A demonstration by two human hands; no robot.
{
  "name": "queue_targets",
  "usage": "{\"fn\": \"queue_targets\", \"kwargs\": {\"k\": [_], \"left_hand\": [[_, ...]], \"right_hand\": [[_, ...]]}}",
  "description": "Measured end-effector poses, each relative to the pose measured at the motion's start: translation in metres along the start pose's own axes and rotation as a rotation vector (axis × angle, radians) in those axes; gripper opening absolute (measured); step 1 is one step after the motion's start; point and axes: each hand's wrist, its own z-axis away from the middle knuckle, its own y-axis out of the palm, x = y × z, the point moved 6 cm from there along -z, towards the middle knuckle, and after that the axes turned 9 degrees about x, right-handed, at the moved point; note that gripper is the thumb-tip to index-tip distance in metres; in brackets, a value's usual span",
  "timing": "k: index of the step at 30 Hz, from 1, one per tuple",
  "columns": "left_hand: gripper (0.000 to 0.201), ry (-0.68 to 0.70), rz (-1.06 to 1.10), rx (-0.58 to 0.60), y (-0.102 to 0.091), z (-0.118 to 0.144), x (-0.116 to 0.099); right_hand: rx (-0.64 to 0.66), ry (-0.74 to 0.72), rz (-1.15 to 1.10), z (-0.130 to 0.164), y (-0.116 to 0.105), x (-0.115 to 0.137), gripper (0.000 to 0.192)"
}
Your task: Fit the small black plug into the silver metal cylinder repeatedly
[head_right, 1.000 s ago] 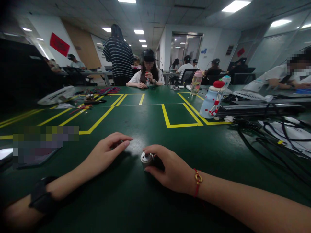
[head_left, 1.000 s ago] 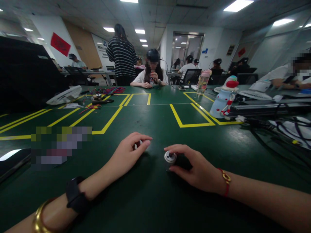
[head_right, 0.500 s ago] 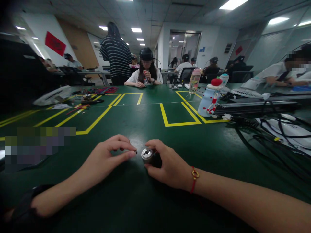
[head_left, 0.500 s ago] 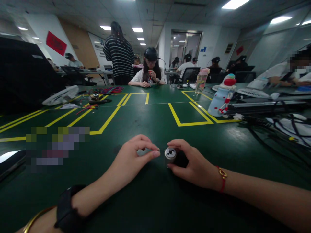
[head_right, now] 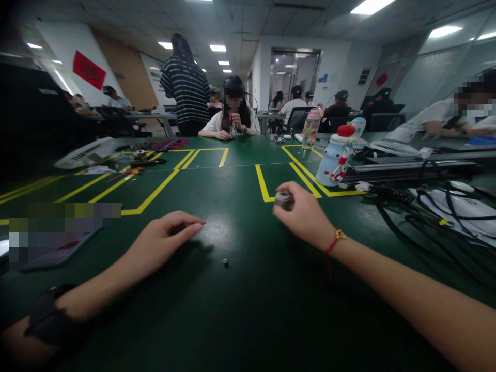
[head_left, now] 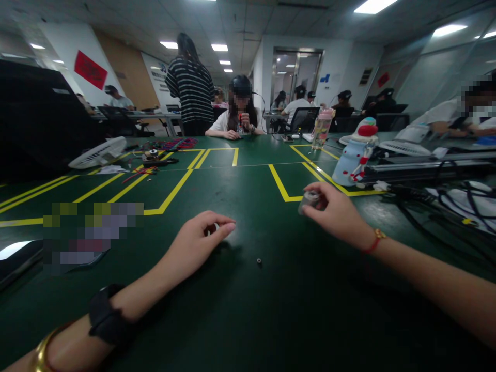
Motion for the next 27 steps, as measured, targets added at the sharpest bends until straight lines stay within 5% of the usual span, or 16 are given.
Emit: {"fn": "queue_targets", "kwargs": {"k": [5,8,11,13,16,19,23,27], "left_hand": [[0.040,-0.143,0.056,-0.096,-0.013,-0.008,0.029],[0.038,-0.165,0.073,-0.127,-0.011,-0.009,0.032],[0.037,-0.180,0.083,-0.148,-0.010,-0.008,0.031],[0.037,-0.184,0.084,-0.152,-0.009,-0.007,0.031],[0.035,-0.162,0.082,-0.130,-0.008,-0.008,0.031],[0.034,-0.131,0.082,-0.121,-0.007,-0.009,0.031],[0.034,-0.124,0.080,-0.116,-0.007,-0.009,0.031],[0.037,-0.133,0.072,-0.101,-0.007,-0.008,0.030]], "right_hand": [[-0.018,0.399,0.372,-0.024,-0.043,-0.105,0.046],[0.024,0.472,0.403,-0.023,-0.046,-0.127,0.051],[-0.106,0.416,0.558,-0.018,-0.044,-0.094,0.063],[-0.116,0.190,0.539,-0.013,-0.027,-0.045,0.060],[0.164,-0.256,0.201,0.008,0.022,0.037,0.045],[0.384,-0.469,0.017,0.036,0.059,0.090,0.031],[0.388,-0.435,0.010,0.033,0.059,0.088,0.022],[0.120,-0.131,0.244,-0.004,-0.002,0.020,0.029]]}}
